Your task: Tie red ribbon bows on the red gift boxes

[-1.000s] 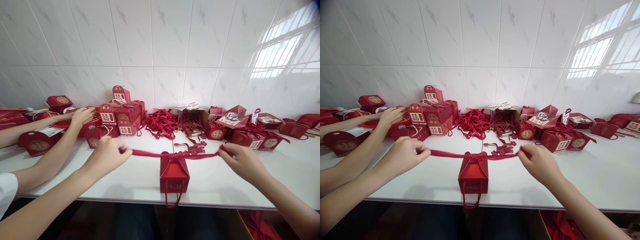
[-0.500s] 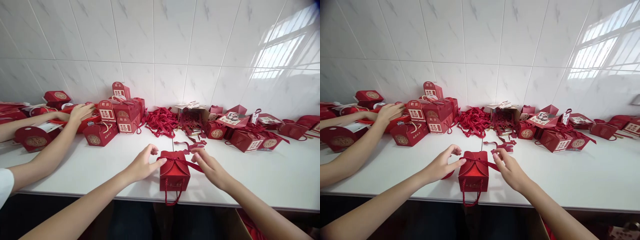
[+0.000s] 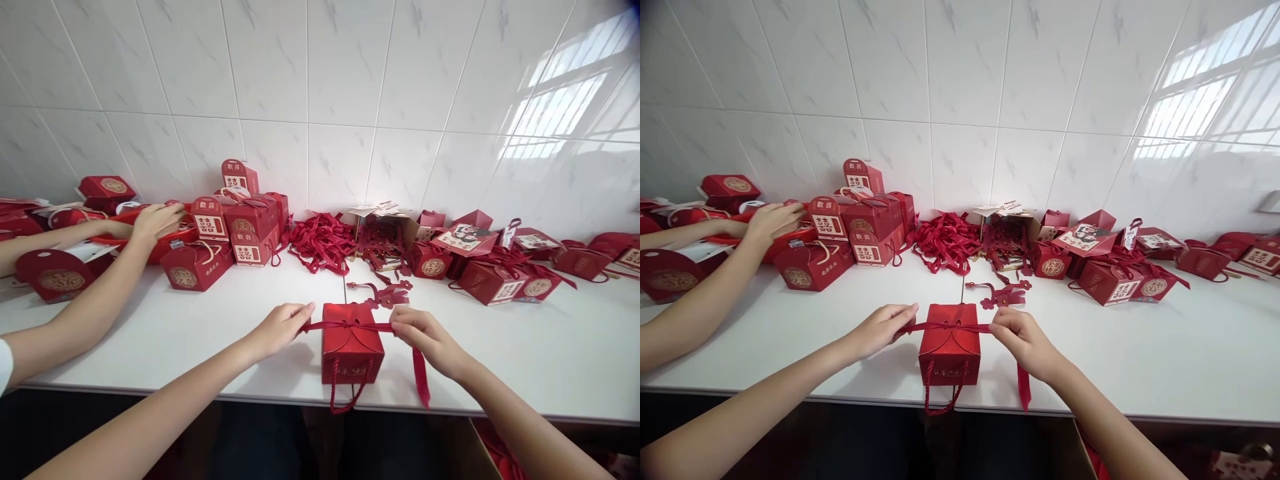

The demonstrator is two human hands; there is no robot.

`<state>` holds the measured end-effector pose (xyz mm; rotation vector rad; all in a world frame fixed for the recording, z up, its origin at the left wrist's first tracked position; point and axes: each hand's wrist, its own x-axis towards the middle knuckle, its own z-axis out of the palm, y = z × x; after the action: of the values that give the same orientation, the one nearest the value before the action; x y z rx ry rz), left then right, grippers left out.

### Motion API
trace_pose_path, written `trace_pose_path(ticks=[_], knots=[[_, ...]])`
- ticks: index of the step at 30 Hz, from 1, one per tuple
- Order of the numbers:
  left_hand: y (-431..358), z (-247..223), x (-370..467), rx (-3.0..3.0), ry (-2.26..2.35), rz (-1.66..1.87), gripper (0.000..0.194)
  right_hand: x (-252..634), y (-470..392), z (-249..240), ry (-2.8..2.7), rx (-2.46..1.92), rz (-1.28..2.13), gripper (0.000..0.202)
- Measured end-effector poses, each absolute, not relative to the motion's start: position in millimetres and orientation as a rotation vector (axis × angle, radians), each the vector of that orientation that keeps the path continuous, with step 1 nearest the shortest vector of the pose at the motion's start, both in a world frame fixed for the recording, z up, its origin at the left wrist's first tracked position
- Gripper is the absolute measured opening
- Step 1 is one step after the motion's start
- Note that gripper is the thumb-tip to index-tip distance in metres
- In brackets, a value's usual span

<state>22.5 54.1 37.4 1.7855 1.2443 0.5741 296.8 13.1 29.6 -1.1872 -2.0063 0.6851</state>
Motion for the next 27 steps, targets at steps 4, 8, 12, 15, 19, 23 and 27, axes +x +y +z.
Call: trace_pose_path(ticks=[4, 8, 12, 15, 19, 23, 27], knots=[[69.3, 44.8, 14.7, 1.620, 1.216, 0.183, 0.025, 295.6, 5.3, 28.0, -2.046, -1.317, 0.066, 0.036], [67.0, 54.2, 17.9, 1.568, 0.937, -0.002, 0.024, 285.8, 6.7, 18.6, -1.843, -1.264, -0.272, 0.027], [47.6, 64.7, 34.5, 1.461, 0.713, 0.145, 0.040, 279.4, 12.7, 20.5, -1.680, -1.198, -0.095, 0.020], [32.6, 71.7, 49.6, 1.460, 0.756, 0.295, 0.044, 274.7, 12.6, 24.4, -1.570, -1.191, 0.067, 0.017], [20.8, 74.4, 64.3, 1.760, 0.871, 0.430, 0.036, 268.1, 6.4, 26.6, -1.510, -1.210, 0.289, 0.016], [16.6, 70.3, 73.8, 2.324, 1.122, 0.571, 0.020, 259.4, 2.8, 29.5, -1.613, -1.107, 0.338, 0.016], [16.9, 65.5, 81.6, 2.708, 1.400, 0.428, 0.026, 248.5, 6.8, 33.8, -1.696, -1.106, 0.469, 0.015]])
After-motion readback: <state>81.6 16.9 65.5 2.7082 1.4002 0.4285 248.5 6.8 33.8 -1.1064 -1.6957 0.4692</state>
